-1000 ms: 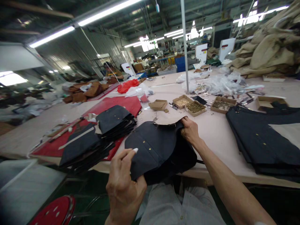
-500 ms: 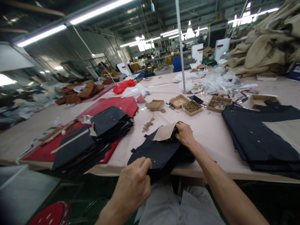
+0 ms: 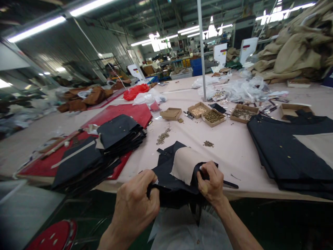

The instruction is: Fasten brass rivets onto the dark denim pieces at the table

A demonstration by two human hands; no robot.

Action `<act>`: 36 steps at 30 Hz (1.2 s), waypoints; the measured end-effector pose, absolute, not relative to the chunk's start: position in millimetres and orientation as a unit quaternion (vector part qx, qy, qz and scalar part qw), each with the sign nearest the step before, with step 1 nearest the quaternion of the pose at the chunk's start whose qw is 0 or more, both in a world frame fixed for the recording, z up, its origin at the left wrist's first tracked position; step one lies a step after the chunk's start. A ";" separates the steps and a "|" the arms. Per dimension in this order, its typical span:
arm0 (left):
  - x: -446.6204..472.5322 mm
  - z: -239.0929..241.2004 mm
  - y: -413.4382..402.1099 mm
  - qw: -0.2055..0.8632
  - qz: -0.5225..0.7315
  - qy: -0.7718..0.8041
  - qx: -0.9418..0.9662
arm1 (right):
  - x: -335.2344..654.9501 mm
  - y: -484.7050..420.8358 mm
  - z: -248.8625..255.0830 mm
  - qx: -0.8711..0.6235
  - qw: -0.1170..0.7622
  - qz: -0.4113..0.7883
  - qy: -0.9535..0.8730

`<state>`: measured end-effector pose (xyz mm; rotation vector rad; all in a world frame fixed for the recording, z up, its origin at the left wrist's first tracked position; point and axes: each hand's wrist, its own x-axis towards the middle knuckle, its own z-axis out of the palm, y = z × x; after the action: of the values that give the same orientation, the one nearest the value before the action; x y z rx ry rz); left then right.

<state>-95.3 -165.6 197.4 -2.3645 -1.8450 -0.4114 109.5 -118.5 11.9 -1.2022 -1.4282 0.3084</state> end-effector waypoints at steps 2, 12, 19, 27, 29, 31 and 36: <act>-93.1 194.0 -164.1 0.048 -0.135 -0.616 -0.774 | 109.2 -126.7 2.2 -0.532 0.528 0.186 -0.636; -83.1 198.4 -166.2 -0.138 0.030 -0.466 -0.873 | 125.0 -78.1 -7.3 -0.587 0.315 0.510 -0.545; -69.7 163.1 -150.3 -0.193 0.083 -0.129 -0.969 | 114.3 -53.3 -14.8 -0.609 0.237 0.575 -0.492; -58.9 103.8 -98.3 -0.061 0.122 -0.345 -0.929 | 114.6 -50.2 -14.7 -0.624 0.204 0.612 -0.441; -59.9 96.3 -83.6 -0.066 0.126 -0.401 -0.905 | 116.3 -49.1 -13.8 -0.623 0.199 0.622 -0.431; -62.5 89.3 -72.7 -0.083 0.130 -0.432 -0.889 | 118.3 -48.5 -13.7 -0.621 0.191 0.632 -0.423; -73.7 70.8 -57.8 -0.112 0.090 -0.498 -0.855 | 122.5 -52.2 -17.3 -0.599 0.203 0.651 -0.419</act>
<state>-73.7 -57.8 70.8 -2.8968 -1.6865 0.3046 122.5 -52.2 -17.3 -1.6708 -1.1701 1.8180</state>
